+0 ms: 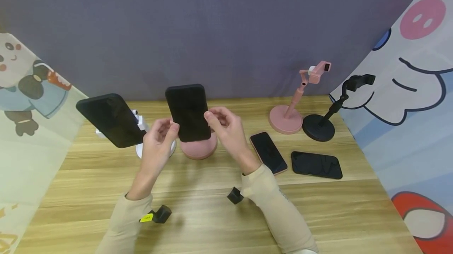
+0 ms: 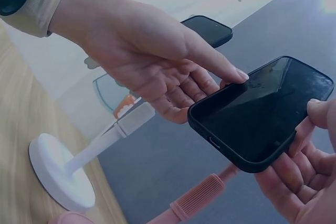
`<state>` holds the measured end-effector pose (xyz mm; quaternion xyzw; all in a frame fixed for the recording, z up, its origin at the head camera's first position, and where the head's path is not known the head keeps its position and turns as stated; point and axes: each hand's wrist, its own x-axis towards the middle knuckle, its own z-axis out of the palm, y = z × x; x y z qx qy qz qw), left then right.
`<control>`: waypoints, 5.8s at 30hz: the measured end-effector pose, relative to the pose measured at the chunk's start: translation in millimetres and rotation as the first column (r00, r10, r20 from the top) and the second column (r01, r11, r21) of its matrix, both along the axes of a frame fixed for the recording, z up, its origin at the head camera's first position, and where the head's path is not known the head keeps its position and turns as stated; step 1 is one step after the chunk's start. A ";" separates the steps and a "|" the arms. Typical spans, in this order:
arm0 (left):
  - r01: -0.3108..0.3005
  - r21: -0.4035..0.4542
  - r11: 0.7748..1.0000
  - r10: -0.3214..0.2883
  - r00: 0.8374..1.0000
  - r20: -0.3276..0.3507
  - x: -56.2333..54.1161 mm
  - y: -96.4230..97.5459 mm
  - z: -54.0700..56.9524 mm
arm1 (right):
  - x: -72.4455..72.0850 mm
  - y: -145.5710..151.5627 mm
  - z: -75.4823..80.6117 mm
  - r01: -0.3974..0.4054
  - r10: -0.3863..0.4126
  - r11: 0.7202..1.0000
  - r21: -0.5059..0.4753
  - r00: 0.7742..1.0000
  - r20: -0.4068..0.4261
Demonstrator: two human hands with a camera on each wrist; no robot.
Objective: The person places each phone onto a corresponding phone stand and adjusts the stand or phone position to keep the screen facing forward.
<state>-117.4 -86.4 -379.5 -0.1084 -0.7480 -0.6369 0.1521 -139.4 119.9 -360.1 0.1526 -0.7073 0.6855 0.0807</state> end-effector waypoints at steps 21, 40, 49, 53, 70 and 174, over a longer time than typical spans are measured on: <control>-0.004 0.038 0.999 0.004 1.000 0.001 2.1 -2.6 5.9 | 1.0 -4.9 2.9 -0.015 0.015 1.000 -0.023 0.999 0.039; 0.010 0.053 0.999 -0.012 0.999 0.041 4.0 -1.9 3.3 | 6.1 -2.3 -0.6 -0.018 0.017 1.000 0.008 0.999 0.034; 0.017 0.099 0.995 -0.023 0.998 0.055 5.9 1.0 3.8 | 6.7 -4.2 -2.0 -0.022 0.023 1.000 -0.020 0.999 0.027; 0.021 0.112 0.994 -0.030 0.996 0.080 6.8 2.8 1.6 | 7.4 -5.5 -2.2 -0.018 0.018 1.000 -0.019 1.000 0.019; 0.088 0.112 0.990 -0.101 0.989 0.110 9.1 2.6 -11.6 | 9.7 -1.5 -11.8 -0.055 0.056 0.997 0.057 0.998 -0.027; 0.380 -0.462 0.801 -0.359 0.923 0.137 29.1 115.3 -92.4 | -10.7 176.7 -32.0 0.658 -0.586 0.730 0.186 0.742 -0.326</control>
